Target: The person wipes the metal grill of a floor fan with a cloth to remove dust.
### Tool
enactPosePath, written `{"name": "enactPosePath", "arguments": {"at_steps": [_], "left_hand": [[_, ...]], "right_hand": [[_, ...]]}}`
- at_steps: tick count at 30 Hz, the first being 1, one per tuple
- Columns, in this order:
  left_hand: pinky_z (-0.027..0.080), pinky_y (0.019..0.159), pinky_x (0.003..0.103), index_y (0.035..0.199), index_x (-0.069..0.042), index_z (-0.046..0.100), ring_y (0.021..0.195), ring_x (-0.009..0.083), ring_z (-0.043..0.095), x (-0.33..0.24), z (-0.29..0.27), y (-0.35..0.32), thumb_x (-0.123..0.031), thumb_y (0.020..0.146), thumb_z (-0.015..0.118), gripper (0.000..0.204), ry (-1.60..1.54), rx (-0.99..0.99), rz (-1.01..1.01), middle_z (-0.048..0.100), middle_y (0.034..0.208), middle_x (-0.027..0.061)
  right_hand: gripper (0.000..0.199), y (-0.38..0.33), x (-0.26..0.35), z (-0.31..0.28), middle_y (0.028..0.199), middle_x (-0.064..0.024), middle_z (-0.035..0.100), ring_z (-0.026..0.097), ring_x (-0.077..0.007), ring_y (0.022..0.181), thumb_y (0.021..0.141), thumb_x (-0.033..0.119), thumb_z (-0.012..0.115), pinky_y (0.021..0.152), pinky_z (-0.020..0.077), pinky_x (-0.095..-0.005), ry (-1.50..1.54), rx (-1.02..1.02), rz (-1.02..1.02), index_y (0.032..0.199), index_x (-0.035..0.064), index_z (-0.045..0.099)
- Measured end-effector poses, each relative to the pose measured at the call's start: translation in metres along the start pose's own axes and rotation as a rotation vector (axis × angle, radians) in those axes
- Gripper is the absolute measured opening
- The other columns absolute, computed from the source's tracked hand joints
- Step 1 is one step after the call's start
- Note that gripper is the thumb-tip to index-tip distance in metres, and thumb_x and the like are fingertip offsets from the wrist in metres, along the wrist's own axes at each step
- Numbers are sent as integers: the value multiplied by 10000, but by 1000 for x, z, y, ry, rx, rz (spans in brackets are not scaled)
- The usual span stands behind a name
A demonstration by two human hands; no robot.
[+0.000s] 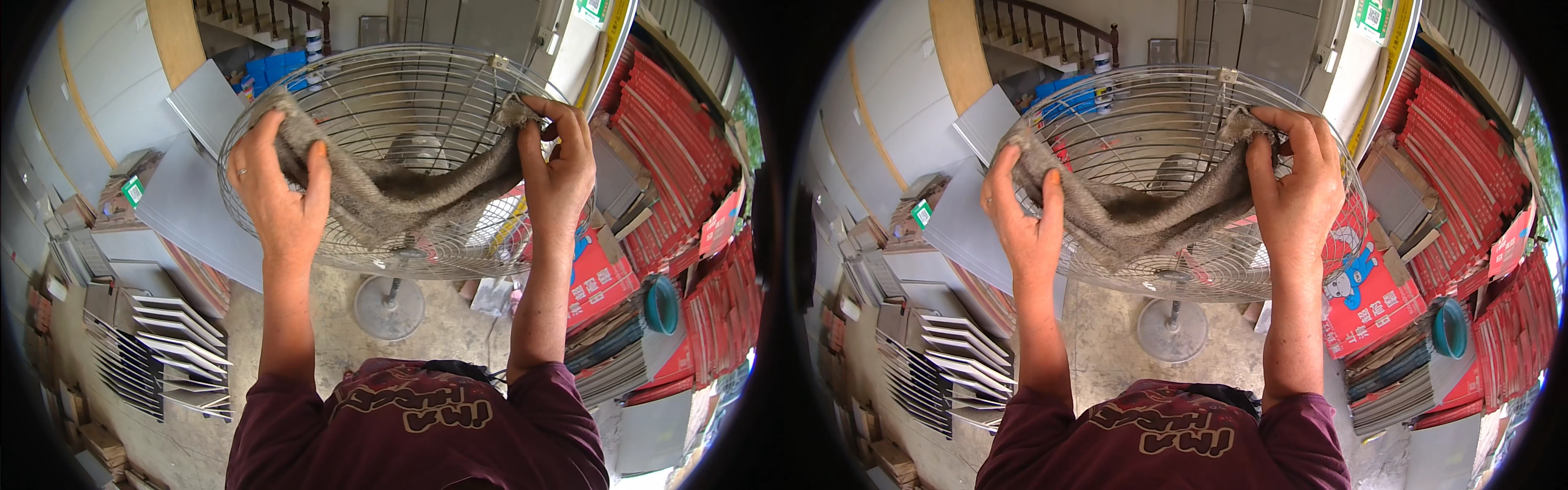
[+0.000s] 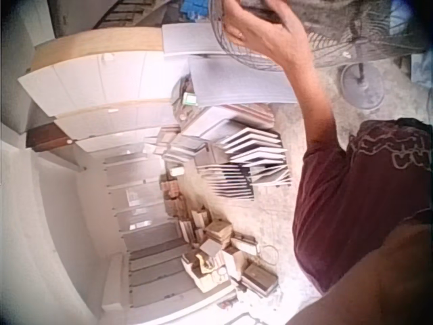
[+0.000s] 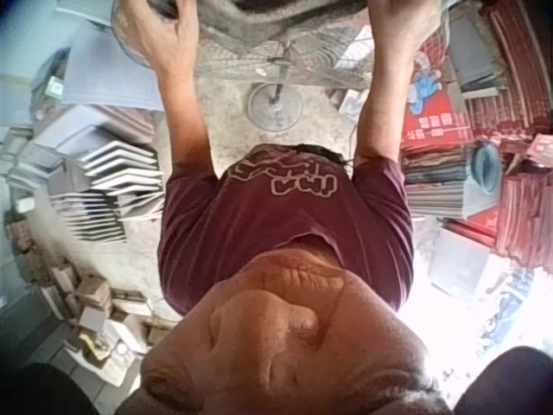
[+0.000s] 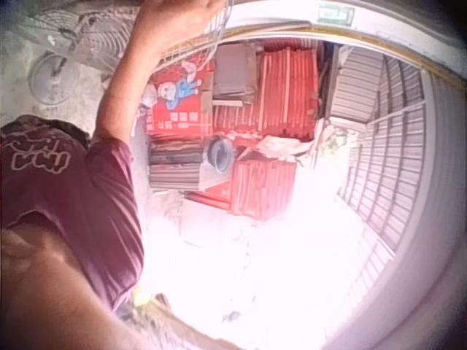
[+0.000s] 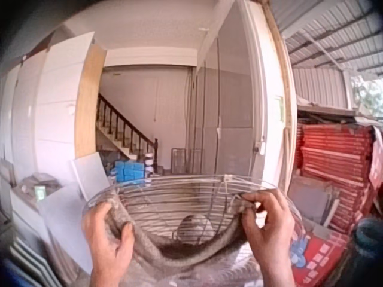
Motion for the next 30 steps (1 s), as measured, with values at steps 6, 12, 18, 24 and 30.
{"name": "enactPosePath", "arguments": {"at_steps": [6, 12, 18, 24, 30], "left_hand": [[338, 1009, 500, 1281, 5, 474, 1119, 370, 484, 0, 5, -12, -32, 799, 653, 516, -276, -17, -104, 541, 1183, 190], [234, 1124, 540, 1300, -21, 466, 1205, 339, 488, -65, 27, -2, -89, 767, 684, 580, -281, 76, 155, 560, 1227, 174], [210, 1149, 516, 1314, -50, 446, 1194, 311, 497, -90, 49, -5, -120, 750, 717, 630, -283, 190, 217, 600, 1141, 145], [128, 1160, 564, 1351, -53, 425, 1286, 345, 441, -51, 36, -17, -209, 781, 727, 663, -200, 143, 94, 560, 1257, 166], [93, 1133, 608, 1381, 8, 364, 1306, 380, 397, -11, 23, -36, -269, 830, 696, 700, -111, 125, -54, 482, 1333, 213]], "right_hand": [[192, -3, 1, 1, 889, -41, 609, 581, -156, 737, 808, 34, 644, 696, 488, -289, 6, -6, 29, 990, 81, 683], [197, -5, 3, 2, 893, -44, 611, 582, -154, 742, 811, 29, 640, 702, 486, -287, 11, -19, 34, 996, 78, 682], [203, -4, -1, 3, 925, -43, 628, 588, -142, 748, 813, 23, 634, 694, 485, -282, 47, -21, 66, 1004, 74, 684], [200, -6, -4, 3, 917, -17, 624, 573, -108, 745, 817, 30, 640, 627, 441, -242, 50, -35, 65, 1002, 90, 688], [203, -8, -9, 5, 911, -2, 618, 508, -95, 690, 819, 12, 636, 569, 391, -231, 109, -64, 34, 999, 90, 689]]}}
Point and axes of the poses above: each hand's wrist, its own y-axis towards the middle knuckle, its own z-axis out of the palm, x = y × z, the point moved 6 cm from there along y, towards the middle knuckle
